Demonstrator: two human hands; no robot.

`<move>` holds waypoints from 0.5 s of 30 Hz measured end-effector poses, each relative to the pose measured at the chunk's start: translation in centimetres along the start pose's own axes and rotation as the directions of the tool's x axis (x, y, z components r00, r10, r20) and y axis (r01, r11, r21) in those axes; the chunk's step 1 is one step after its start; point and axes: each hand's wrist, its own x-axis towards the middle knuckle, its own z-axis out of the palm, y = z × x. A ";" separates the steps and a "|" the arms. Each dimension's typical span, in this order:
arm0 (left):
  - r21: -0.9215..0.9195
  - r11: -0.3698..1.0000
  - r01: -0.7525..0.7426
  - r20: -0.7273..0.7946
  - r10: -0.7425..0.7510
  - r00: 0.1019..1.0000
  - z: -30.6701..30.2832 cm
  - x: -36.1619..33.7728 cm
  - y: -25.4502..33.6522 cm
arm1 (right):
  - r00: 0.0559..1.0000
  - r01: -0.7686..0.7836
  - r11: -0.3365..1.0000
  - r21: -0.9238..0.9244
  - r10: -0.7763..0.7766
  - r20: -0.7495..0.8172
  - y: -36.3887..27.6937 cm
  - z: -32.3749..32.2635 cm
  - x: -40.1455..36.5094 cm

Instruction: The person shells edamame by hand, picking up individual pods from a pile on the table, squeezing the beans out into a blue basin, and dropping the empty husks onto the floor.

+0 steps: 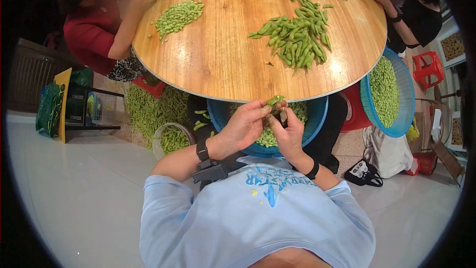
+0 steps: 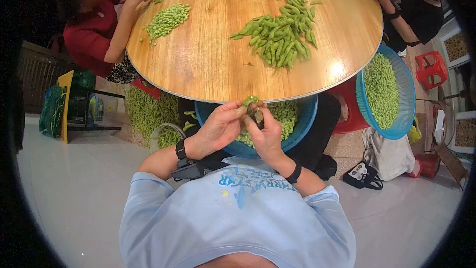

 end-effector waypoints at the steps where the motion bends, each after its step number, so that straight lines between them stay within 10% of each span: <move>1: 0.016 1.000 -0.010 -0.043 0.011 0.999 0.2 0.0 0.4 | 1.000 0.006 1.000 0.003 -0.006 0.001 -0.1 -0.3 0.1; 5: 0.260 0.948 -0.183 -0.110 0.218 0.970 -0.3 -0.9 2.3 | 0.988 0.006 0.999 0.039 -0.012 0.153 -0.5 -2.4 0.4; 9: 0.648 0.761 -0.001 -0.176 0.151 0.973 -1.8 -1.5 3.0 | 0.944 -0.191 0.967 0.172 0.133 0.301 -1.9 -3.6 0.9; 15: 0.388 0.921 0.007 -0.139 0.051 0.989 -1.2 -1.7 1.6 | 0.931 -0.239 0.966 0.094 0.201 0.306 -1.0 -2.6 0.3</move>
